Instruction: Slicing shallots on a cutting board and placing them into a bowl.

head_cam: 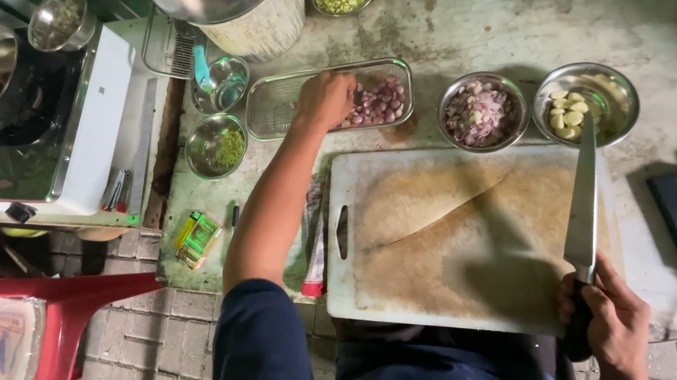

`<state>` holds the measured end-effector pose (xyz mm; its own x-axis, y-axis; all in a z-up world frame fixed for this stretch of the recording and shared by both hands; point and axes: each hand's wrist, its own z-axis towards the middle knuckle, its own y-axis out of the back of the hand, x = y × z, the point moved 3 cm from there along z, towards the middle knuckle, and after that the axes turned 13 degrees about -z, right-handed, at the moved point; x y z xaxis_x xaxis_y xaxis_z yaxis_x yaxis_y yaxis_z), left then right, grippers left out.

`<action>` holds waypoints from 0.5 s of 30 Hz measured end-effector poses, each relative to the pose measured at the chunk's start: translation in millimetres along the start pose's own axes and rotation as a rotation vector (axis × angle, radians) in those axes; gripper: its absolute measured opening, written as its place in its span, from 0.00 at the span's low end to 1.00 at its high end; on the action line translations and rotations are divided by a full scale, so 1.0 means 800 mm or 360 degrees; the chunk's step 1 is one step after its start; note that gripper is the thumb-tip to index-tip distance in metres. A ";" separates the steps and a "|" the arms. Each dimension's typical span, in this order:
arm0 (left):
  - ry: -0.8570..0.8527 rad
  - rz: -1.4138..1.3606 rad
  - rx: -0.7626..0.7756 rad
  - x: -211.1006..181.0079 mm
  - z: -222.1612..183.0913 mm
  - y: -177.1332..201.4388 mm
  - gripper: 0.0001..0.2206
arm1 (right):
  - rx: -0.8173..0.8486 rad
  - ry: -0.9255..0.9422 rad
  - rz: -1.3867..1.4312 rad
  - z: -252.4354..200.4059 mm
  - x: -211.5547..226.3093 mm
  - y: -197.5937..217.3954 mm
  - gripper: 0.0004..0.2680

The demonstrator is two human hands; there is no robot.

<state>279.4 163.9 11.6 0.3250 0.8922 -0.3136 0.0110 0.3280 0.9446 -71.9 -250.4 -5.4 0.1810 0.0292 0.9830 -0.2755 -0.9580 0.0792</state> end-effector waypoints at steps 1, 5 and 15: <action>-0.0012 -0.0001 -0.0002 -0.002 -0.006 0.003 0.05 | -0.0011 0.0005 0.0002 0.000 0.004 0.000 0.20; -0.0071 -0.0240 -0.0237 -0.009 -0.025 0.024 0.05 | 0.0041 0.0001 -0.0032 0.000 0.023 -0.008 0.21; 0.0141 -0.0943 -0.0484 -0.004 -0.049 0.033 0.05 | 0.0127 0.0057 -0.0065 0.002 0.015 -0.005 0.21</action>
<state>241.8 181.8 34.1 0.2671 0.5523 -0.7897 -0.1075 0.8315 0.5451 -67.2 -246.9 5.7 0.1563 0.0772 0.9847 -0.1925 -0.9755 0.1070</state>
